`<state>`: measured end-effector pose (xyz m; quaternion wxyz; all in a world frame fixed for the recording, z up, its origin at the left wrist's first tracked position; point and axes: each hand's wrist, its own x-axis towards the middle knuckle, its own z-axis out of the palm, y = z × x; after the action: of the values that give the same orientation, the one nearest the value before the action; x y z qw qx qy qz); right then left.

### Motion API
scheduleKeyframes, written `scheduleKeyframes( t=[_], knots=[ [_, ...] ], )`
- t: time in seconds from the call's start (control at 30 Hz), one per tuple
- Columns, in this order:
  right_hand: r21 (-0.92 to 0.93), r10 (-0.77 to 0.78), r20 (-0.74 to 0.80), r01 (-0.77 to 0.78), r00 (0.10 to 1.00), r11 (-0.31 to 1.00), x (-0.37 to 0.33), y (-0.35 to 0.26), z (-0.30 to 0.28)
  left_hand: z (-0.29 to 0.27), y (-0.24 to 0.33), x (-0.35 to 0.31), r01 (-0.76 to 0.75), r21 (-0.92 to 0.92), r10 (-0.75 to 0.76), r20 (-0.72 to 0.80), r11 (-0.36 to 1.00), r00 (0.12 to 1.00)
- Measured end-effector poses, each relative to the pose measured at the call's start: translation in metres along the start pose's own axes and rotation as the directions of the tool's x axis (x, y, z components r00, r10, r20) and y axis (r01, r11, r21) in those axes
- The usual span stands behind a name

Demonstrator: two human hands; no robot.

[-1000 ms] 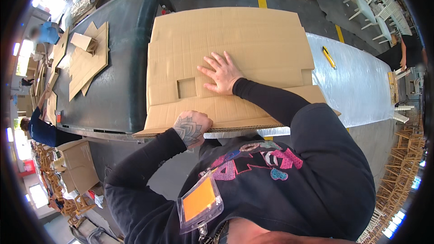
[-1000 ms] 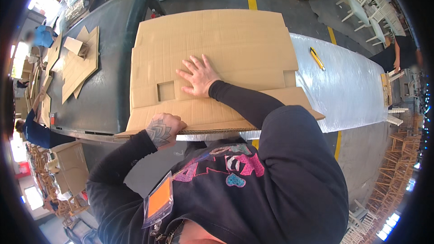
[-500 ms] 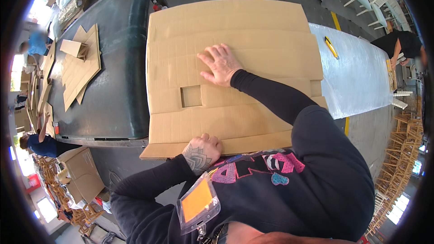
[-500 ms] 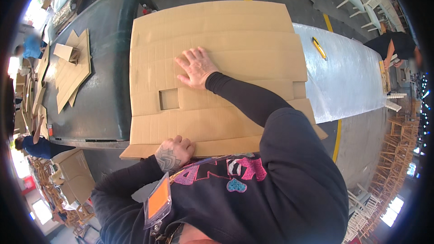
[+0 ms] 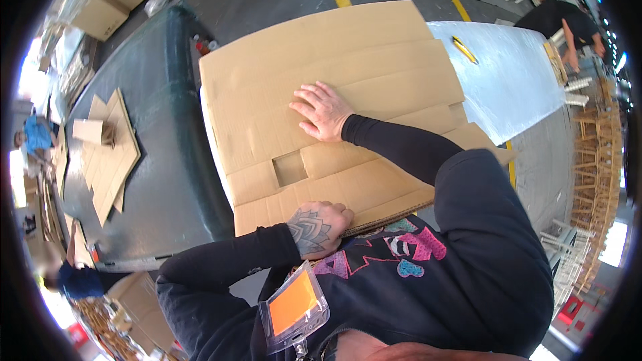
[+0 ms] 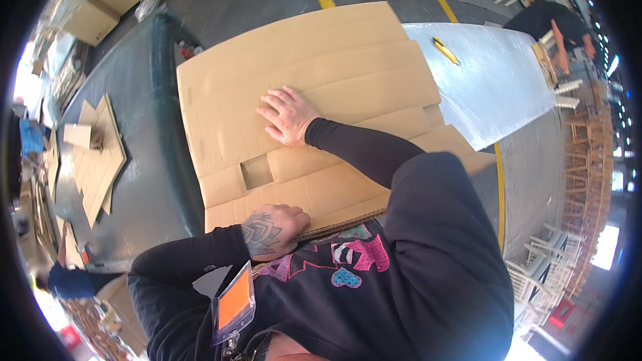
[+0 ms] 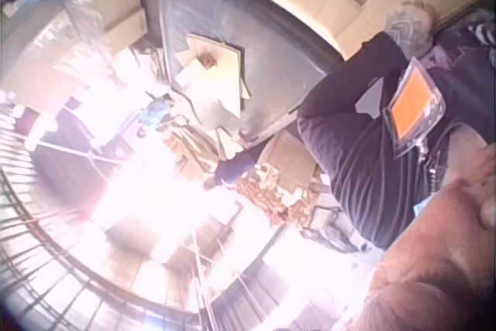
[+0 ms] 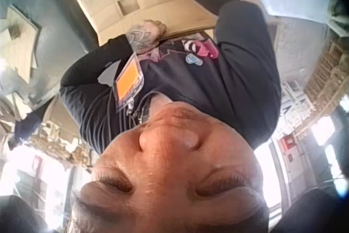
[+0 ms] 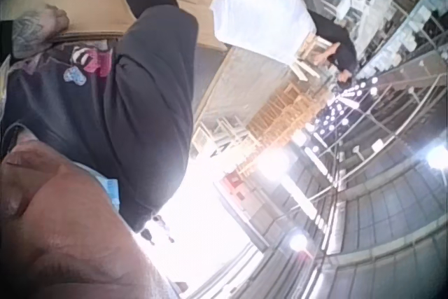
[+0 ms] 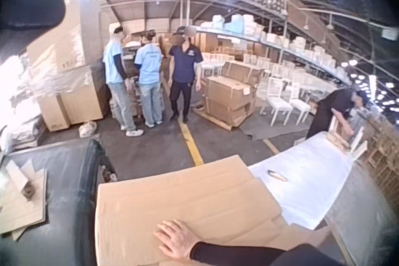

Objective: The person folds flat cardboard pieces along pre-cut creases on a workbench. They repeatedly pick up a piece, fold it, and place it on a growing stack. Other workers are visible in the background performing similar tasks.

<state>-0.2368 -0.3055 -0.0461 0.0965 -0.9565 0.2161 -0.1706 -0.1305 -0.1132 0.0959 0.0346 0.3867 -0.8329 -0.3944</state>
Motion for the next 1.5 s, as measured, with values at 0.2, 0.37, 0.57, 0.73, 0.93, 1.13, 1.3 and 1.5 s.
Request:
scheduleKeyframes(
  t=[0.2,0.37,0.57,0.73,0.93,1.13,1.3,1.5],
  knots=[
    [-0.109,0.396,-0.037,-0.398,0.917,0.911,-0.037,-0.003,-0.023,0.042,-0.051,0.021,-0.075,0.278,0.026,0.174,0.958,0.984],
    [-0.264,0.478,0.184,-0.426,0.859,0.866,-0.062,0.0,-0.032,-0.055,-0.111,0.104,-0.05,0.008,0.048,0.205,0.999,0.978],
    [-0.191,0.516,-0.01,-0.509,0.856,0.84,-0.045,-0.005,-0.032,-0.135,-0.219,0.213,0.373,0.38,-0.234,-0.365,0.846,0.901],
    [-0.208,0.638,0.027,-0.62,0.77,0.757,-0.064,0.001,-0.033,-0.141,-0.22,0.275,0.362,0.42,-0.32,-0.17,0.832,0.932],
    [-0.126,0.587,-0.038,-0.587,0.808,0.8,-0.057,0.003,-0.036,-0.184,-0.249,0.289,0.379,0.281,-0.403,0.032,0.882,0.915],
    [-0.111,0.613,0.001,-0.609,0.79,0.785,-0.06,0.001,-0.033,-0.178,-0.236,0.283,0.398,0.296,-0.438,0.083,0.868,0.895],
    [-0.099,0.602,-0.03,-0.602,0.798,0.792,-0.064,-0.003,-0.03,-0.128,-0.18,0.24,0.383,0.49,-0.141,-0.46,0.783,0.877],
    [-0.136,0.591,-0.025,-0.588,0.807,0.797,-0.069,0.005,-0.033,-0.119,-0.17,0.24,0.42,0.455,-0.165,-0.5,0.785,0.85]
  ],
)
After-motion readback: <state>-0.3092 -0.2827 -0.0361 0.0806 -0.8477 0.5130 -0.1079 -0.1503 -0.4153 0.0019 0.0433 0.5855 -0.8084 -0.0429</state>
